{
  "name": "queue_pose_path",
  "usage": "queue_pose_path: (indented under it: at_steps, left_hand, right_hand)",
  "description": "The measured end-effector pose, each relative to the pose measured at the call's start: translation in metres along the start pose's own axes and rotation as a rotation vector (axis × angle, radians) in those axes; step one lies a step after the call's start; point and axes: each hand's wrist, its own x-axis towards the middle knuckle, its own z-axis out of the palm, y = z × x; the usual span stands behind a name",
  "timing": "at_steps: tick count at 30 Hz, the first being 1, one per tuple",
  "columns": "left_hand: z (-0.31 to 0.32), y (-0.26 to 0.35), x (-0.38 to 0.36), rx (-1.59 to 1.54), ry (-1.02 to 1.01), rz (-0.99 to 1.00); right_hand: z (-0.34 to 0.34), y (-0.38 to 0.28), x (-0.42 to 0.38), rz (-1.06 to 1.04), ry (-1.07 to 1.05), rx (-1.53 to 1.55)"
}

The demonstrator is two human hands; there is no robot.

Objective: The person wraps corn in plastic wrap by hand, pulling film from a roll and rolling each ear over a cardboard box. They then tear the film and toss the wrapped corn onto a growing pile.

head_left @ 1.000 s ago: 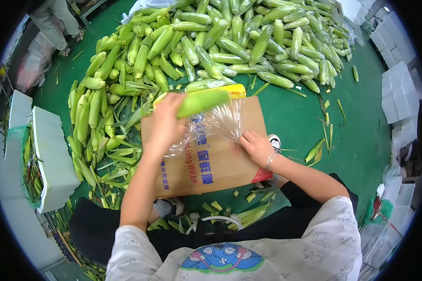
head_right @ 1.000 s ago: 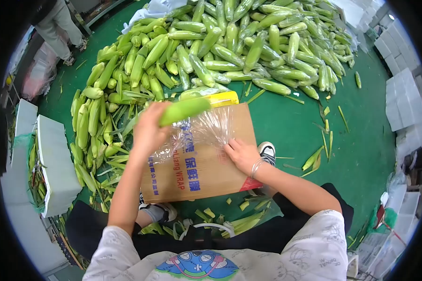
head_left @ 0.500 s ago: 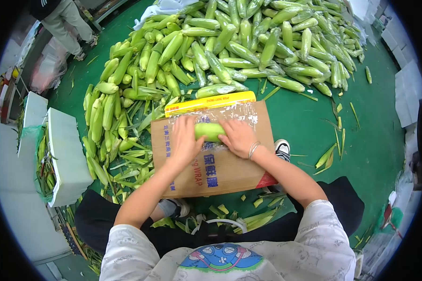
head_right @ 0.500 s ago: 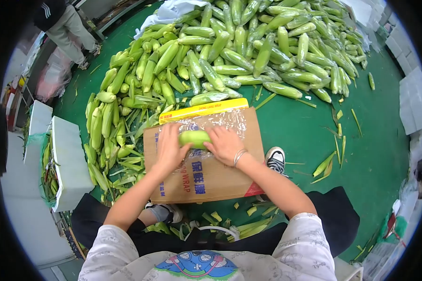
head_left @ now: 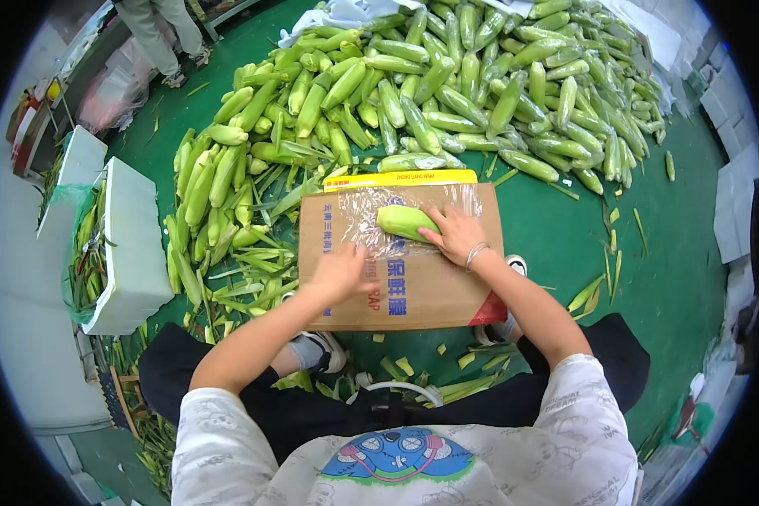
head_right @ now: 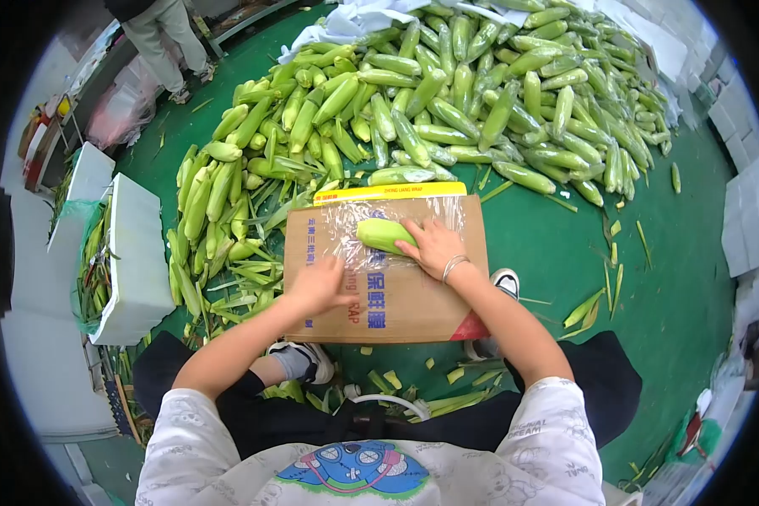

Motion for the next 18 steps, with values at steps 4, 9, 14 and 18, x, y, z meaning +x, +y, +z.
queue_pose_path:
  at_steps: [4, 9, 14, 18]
  left_hand:
    - [0.032, -0.028, 0.007, 0.128, -0.053, 0.022]
    - [-0.06, -0.036, 0.011, 0.085, -0.127, -0.013]
    - [-0.048, -0.022, 0.055, -1.175, -0.215, -0.337]
    - [0.019, 0.022, 0.061, -0.695, -0.233, -0.098]
  right_hand:
    - [0.008, 0.017, 0.001, 0.049, 0.091, 0.166]
    - [-0.01, 0.003, -0.01, -0.08, -0.031, 0.098]
    - [0.01, -0.049, -0.057, -0.284, 0.05, 0.107]
    - [0.01, -0.066, -0.075, -0.155, -0.035, 0.113]
